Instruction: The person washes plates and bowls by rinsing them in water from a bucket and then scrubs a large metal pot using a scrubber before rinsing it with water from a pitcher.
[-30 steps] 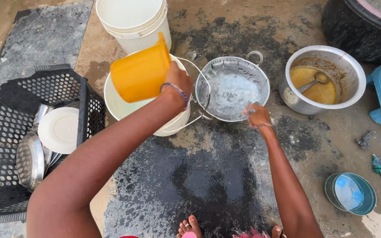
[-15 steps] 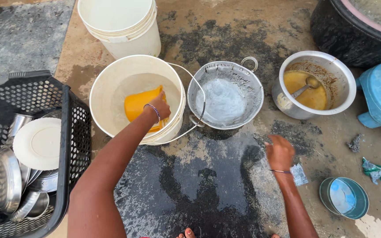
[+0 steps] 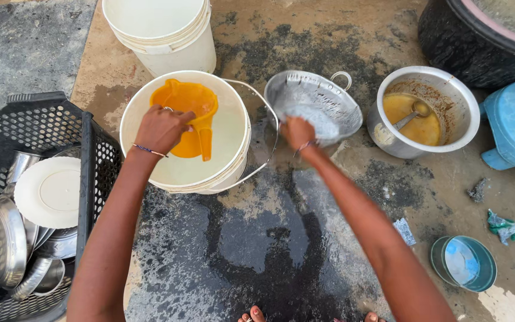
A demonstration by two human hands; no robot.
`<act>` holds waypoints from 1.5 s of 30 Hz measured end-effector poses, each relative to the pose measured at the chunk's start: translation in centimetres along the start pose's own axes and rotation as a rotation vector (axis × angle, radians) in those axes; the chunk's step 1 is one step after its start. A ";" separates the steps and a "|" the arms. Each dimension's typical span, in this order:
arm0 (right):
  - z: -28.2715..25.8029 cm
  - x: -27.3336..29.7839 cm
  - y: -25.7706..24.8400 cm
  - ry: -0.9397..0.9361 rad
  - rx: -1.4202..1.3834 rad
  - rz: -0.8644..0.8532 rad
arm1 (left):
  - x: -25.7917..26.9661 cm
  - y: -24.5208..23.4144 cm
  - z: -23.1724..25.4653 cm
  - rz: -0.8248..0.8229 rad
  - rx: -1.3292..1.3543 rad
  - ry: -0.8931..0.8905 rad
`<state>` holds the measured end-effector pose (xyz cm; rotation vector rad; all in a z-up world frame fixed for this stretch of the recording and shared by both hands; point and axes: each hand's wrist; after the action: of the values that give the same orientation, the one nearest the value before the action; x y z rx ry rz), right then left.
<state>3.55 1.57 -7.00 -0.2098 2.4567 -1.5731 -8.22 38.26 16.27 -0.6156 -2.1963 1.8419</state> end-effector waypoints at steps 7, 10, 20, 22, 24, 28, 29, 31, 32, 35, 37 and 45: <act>6.1 -10.0 -20.0 -0.043 -0.991 0.125 | -2.8 -9.4 1.4 0.173 -0.179 0.244; 4.5 -9.7 -24.8 -0.017 -0.891 -0.079 | -6.7 -11.8 3.6 0.210 -0.318 0.374; -0.8 -8.9 -25.8 0.132 -0.235 -0.248 | -14.9 -14.2 9.7 0.355 -0.210 0.501; 1.2 -7.9 -26.8 -0.004 -0.627 -0.326 | -14.4 -13.9 9.7 0.332 -0.201 0.511; 2.9 -6.8 -27.3 -0.026 -0.792 -0.327 | -14.4 -13.6 10.6 0.315 -0.246 0.524; 4.7 -4.2 -27.8 0.121 -0.876 -0.248 | -15.1 -13.5 13.0 0.255 -0.304 0.565; 4.9 -3.8 -27.6 0.152 -0.951 -0.242 | -15.4 -13.6 13.6 0.264 -0.337 0.570; 4.9 -3.4 -27.1 0.120 -0.980 -0.271 | -15.7 -13.6 14.5 0.279 -0.401 0.579; 4.9 -3.3 -26.8 0.105 -0.994 -0.288 | -15.7 -13.7 14.6 0.314 -0.357 0.571; 5.1 -4.2 -26.3 0.069 -0.917 -0.308 | -15.6 -14.2 14.1 0.364 -0.235 0.555; 5.3 -5.1 -26.7 0.099 -0.893 -0.259 | -14.5 -14.8 13.3 0.319 -0.162 0.536; 4.8 0.9 -33.1 0.369 -1.097 -0.369 | -8.1 -17.1 11.7 0.303 -0.157 0.500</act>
<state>3.98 -16.68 21.02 -0.5949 3.4609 -0.1429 -8.95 21.99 31.50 -1.3384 -1.9918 1.4265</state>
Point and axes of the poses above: each hand's wrist, its own x-axis away from the middle knuckle, its own y-axis out of the palm, z = x × y, and after that the axes turned 2 degrees about y, right-handed
